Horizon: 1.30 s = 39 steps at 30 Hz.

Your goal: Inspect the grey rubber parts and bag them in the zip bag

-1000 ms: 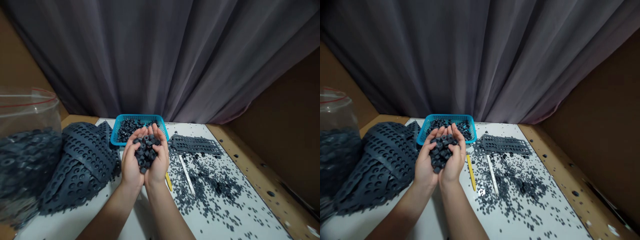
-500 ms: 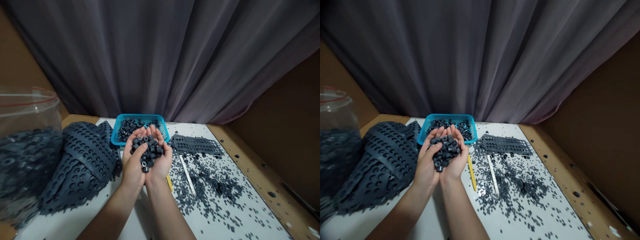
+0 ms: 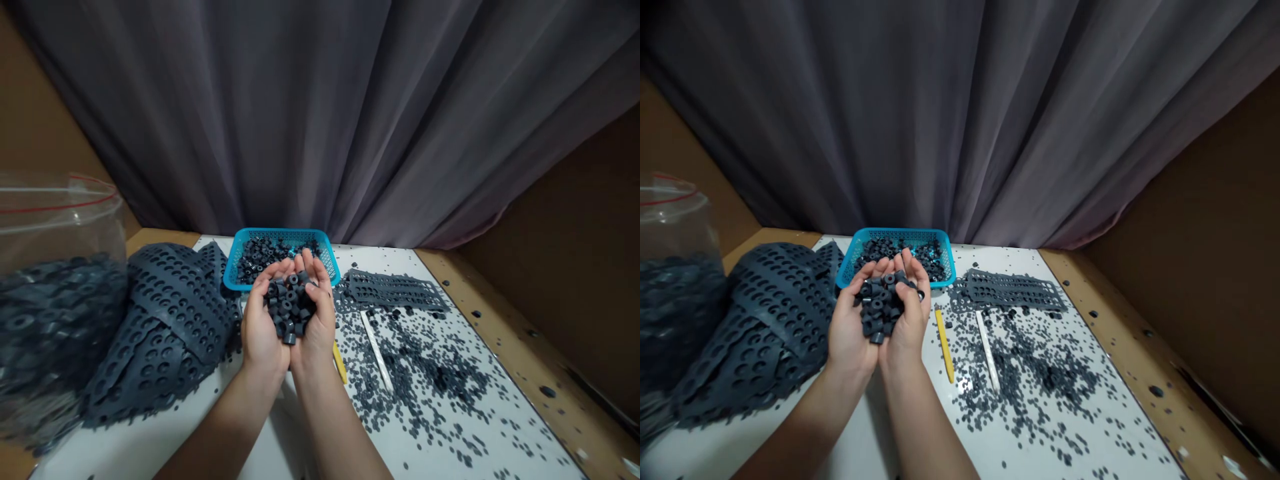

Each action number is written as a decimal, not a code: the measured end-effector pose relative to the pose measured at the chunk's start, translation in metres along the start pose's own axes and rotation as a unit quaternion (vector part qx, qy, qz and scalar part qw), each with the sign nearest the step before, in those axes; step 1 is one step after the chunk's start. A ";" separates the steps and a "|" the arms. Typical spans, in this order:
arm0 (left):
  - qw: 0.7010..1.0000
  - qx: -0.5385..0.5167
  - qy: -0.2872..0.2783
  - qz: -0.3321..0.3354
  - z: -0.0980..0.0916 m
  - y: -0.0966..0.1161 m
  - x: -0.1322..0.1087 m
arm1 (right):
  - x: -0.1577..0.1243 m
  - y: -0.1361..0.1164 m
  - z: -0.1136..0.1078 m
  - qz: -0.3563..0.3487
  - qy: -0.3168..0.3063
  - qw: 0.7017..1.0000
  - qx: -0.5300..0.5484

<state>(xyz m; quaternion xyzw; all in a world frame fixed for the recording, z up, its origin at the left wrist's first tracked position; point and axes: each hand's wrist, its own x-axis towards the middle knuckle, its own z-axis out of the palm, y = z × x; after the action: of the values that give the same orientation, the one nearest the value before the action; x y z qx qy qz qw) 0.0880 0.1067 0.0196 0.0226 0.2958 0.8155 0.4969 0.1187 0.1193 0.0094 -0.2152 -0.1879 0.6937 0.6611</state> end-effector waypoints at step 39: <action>0.969 0.243 -0.050 0.006 -0.012 -0.021 -0.010 | 0.004 -0.015 -0.002 -0.113 0.064 0.937 -0.324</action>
<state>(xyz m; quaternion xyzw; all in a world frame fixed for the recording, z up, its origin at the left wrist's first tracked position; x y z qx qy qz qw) 0.1059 0.0996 0.0017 0.1854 0.4595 0.7202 0.4855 0.1323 0.1240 0.0156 -0.4390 -0.3828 0.5008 0.6402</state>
